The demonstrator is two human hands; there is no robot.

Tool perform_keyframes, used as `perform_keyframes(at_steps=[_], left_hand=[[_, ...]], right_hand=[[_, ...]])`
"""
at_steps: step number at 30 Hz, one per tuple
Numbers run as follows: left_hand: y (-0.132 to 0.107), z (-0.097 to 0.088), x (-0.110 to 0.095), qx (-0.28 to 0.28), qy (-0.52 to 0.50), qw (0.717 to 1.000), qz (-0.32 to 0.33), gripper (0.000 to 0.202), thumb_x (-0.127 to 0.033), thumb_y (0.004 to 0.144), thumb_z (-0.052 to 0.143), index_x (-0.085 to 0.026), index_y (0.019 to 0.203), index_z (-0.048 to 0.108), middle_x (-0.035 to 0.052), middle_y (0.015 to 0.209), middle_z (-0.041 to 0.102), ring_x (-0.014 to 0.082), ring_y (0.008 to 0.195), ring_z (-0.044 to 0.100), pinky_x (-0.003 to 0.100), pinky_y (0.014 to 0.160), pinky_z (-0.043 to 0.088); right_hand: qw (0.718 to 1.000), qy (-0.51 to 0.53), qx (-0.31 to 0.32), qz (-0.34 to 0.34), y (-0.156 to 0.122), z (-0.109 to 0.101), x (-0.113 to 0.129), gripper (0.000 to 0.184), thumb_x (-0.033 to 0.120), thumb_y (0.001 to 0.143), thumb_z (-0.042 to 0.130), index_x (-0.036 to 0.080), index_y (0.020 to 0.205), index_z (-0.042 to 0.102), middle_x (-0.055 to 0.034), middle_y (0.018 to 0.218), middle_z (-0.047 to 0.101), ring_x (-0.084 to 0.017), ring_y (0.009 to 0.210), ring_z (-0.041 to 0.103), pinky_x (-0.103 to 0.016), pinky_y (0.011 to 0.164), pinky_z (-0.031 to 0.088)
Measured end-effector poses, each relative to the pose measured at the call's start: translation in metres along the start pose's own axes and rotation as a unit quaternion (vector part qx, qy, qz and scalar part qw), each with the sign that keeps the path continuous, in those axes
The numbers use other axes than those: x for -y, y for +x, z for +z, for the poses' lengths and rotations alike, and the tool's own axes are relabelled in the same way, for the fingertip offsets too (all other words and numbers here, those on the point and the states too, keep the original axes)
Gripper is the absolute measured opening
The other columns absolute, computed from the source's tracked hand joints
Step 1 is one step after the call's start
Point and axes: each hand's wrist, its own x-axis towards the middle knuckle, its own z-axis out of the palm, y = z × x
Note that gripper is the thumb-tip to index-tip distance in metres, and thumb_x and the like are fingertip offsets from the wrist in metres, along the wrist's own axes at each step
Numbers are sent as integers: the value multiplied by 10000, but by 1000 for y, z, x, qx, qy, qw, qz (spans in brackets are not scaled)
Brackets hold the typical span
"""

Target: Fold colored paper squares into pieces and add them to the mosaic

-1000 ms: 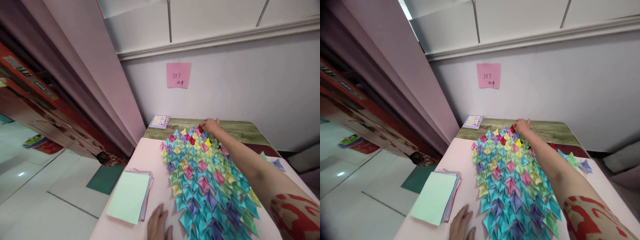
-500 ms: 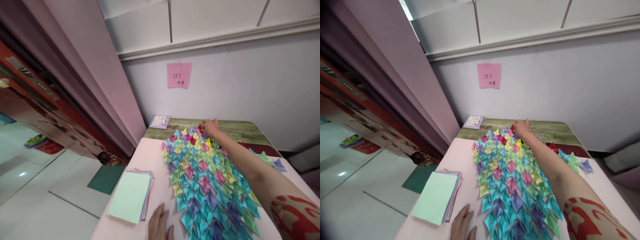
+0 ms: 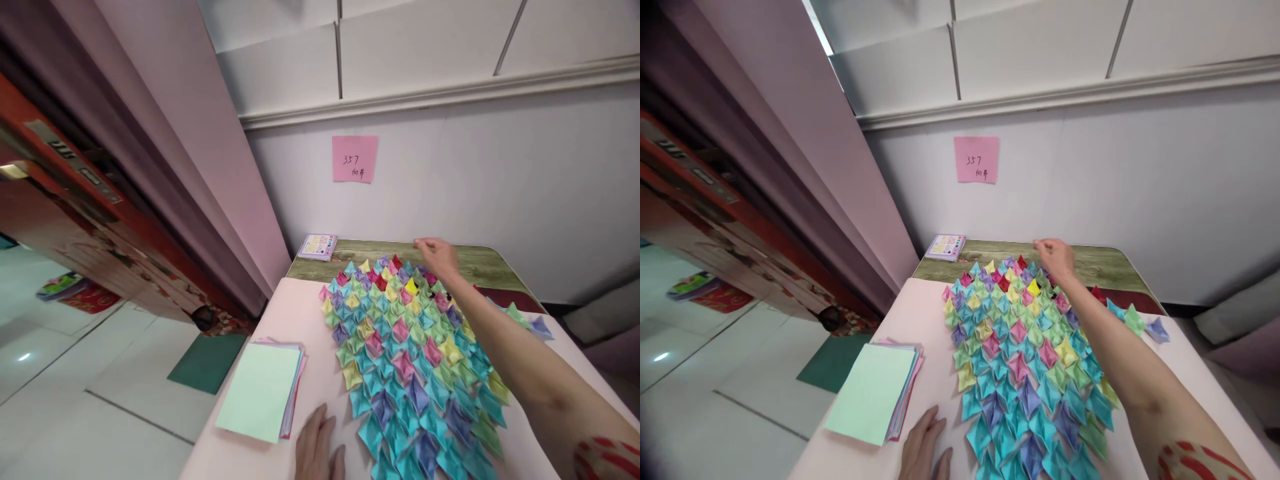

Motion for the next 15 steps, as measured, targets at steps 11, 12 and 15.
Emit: perform_keyframes(at_steps=[11, 12, 15], left_hand=[[14, -35, -18, 85, -56, 995, -19, 424, -229, 919, 507, -183, 1341, 511, 151, 1383, 547, 260, 1286, 523, 440, 991, 521], [16, -39, -21, 96, -68, 993, -34, 423, -237, 923, 505, -185, 1343, 510, 150, 1390, 539, 261, 1297, 512, 455, 1009, 506], [22, -48, -27, 105, -121, 985, -57, 372, -268, 927, 507, -166, 1280, 557, 163, 1359, 551, 269, 1288, 513, 486, 1033, 475]], right_hand=[[966, 205, -86, 130, -260, -100, -11, 325, 512, 863, 583, 244, 868, 767, -28, 847, 770, -267, 763, 733, -346, 667, 590], [959, 230, -69, 147, -282, -99, -9, 320, 509, 863, 587, 245, 876, 768, -23, 820, 770, -263, 706, 737, -346, 631, 600], [951, 255, -45, 171, -331, -102, 1, 311, 508, 848, 610, 242, 852, 771, -14, 784, 771, -266, 673, 744, -328, 592, 608]])
